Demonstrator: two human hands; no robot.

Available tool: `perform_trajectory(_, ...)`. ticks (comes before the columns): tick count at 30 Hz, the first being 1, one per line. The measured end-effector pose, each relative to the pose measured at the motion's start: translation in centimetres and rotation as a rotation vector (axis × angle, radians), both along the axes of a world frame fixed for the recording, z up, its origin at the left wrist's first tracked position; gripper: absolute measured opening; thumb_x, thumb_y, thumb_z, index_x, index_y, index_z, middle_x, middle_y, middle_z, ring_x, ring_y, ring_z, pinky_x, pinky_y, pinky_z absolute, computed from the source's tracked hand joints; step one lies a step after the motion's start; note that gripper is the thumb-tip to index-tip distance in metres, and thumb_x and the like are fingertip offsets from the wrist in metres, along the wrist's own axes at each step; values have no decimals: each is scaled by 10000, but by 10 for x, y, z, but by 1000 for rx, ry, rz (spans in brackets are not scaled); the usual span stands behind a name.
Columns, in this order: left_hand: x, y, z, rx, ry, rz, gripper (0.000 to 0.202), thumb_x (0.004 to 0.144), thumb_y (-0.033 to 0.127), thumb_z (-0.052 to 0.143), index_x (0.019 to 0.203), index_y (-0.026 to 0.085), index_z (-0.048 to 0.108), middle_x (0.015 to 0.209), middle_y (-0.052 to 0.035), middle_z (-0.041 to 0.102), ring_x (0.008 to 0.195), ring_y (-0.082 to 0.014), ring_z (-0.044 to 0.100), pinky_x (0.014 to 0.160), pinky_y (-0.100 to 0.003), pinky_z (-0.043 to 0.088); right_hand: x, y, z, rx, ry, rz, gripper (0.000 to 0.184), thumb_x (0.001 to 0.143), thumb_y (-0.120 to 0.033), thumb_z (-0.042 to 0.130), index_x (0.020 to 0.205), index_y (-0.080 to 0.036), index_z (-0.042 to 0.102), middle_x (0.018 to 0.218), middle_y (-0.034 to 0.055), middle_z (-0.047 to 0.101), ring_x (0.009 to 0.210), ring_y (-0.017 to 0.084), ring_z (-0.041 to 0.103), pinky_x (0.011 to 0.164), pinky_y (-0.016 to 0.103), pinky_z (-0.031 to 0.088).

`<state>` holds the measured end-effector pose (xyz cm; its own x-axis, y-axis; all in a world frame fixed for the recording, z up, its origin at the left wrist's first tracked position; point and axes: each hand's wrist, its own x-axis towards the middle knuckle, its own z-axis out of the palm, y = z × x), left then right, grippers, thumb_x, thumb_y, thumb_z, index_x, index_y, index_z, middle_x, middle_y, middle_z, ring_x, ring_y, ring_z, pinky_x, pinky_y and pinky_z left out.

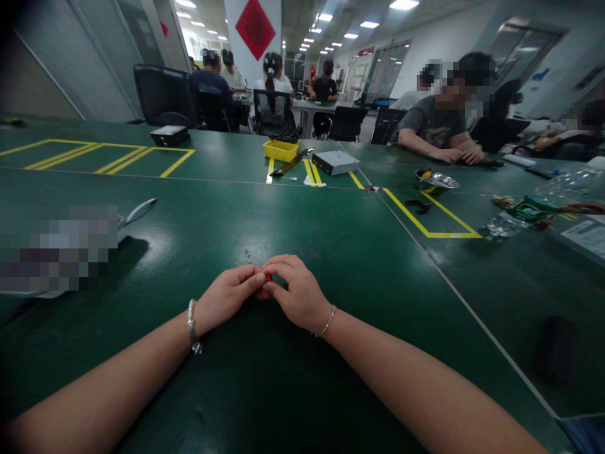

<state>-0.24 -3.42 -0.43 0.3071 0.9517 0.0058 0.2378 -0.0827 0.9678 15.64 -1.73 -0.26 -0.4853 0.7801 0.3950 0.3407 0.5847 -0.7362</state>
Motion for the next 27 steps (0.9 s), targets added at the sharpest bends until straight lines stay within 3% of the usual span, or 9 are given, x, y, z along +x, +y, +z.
perform_trajectory(3,0,0,-2,22,-52,29,231,826,347,411,853,166,551,722,-6,617,685,-108,576,665,-238,449,8,9,5,30,-14,-51,158,761,-228,513,892,-238,601,929,31,596,890,171,527,816,328,390)
perform_trajectory(6,-1,0,-3,21,-52,69,247,837,352,393,949,179,528,794,-18,630,732,-113,582,675,-240,450,46,38,11,48,13,-367,203,775,-277,495,945,-207,580,847,37,607,748,151,547,716,297,403)
perform_trajectory(9,-1,0,-4,29,-9,72,244,836,357,396,939,186,536,801,-19,634,736,-118,582,672,-246,450,116,72,18,123,-38,-812,266,752,-302,513,961,-155,587,819,82,616,700,155,546,670,300,383)
perform_trajectory(11,-2,0,-4,42,12,63,244,835,360,397,929,189,542,797,-17,634,736,-120,583,676,-250,450,170,87,21,124,-215,-1097,285,731,-314,532,946,-149,620,849,128,625,739,183,547,654,322,354)
perform_trajectory(15,-3,1,-5,57,32,59,256,840,370,383,920,192,548,793,-15,631,737,-122,584,674,-250,448,258,93,15,-97,-528,-1412,306,699,-277,561,967,-164,658,951,206,613,815,243,556,595,369,293)
perform_trajectory(19,-3,1,-6,61,38,64,257,840,372,383,908,191,553,789,-12,628,730,-120,581,665,-246,446,290,91,2,-301,-602,-1499,288,675,-252,579,933,-178,684,994,217,600,857,272,559,573,374,293)
perform_trajectory(27,-1,0,-5,63,61,77,247,833,367,399,923,190,547,771,-5,631,727,-121,582,680,-251,445,292,88,-13,-404,-855,-1429,392,764,-376,407,1031,-201,636,1053,176,584,893,277,559,612,348,380)
